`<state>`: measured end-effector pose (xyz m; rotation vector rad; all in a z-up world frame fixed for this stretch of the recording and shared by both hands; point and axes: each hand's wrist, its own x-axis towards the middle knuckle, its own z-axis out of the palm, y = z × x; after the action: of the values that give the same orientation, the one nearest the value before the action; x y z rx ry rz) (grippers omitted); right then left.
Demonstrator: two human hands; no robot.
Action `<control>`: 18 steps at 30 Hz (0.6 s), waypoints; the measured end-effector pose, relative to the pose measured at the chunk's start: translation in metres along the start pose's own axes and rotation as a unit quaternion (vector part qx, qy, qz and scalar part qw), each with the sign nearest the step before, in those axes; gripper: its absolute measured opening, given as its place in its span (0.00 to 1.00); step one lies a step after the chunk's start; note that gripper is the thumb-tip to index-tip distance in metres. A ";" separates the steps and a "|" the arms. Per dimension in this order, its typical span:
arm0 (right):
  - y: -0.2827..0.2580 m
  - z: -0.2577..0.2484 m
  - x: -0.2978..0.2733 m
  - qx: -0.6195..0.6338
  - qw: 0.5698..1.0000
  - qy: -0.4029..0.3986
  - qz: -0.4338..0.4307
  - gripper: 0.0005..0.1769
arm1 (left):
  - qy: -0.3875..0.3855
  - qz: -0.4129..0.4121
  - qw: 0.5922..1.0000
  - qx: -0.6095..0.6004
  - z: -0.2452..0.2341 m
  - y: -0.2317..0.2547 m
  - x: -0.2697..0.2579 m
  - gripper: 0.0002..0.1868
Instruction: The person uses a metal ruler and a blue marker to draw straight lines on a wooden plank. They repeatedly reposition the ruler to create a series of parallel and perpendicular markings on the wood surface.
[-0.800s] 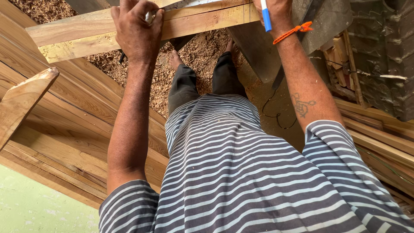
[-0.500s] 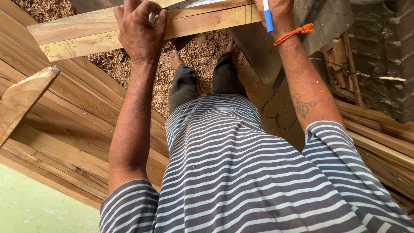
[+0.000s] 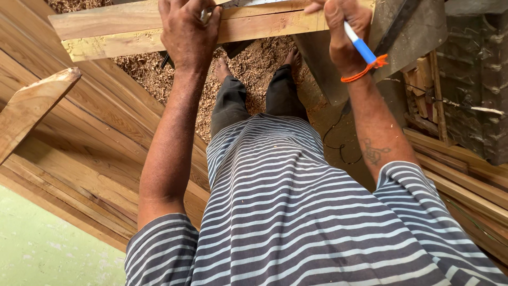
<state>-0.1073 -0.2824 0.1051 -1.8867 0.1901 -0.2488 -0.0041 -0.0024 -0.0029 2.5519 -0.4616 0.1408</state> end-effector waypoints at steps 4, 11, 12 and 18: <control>0.033 0.005 -0.006 -0.020 0.991 -0.055 -0.118 0.11 | 0.003 0.004 1.000 0.003 0.000 0.001 -0.001 0.10; 0.064 0.019 0.001 -0.154 0.970 -0.070 -0.177 0.06 | 0.019 0.024 0.999 0.033 0.001 -0.001 -0.001 0.10; 0.063 0.020 0.001 -0.168 0.967 -0.073 -0.175 0.06 | 0.022 0.025 0.999 0.036 0.001 -0.001 -0.001 0.11; 0.059 0.024 0.001 -0.391 0.870 0.038 -0.300 0.09 | 0.003 0.010 1.000 0.015 -0.003 0.002 -0.003 0.10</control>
<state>-0.1007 -0.2798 0.0421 -2.7165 -0.3076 -0.7591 -0.0075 -0.0017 0.0006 2.5766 -0.4853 0.1646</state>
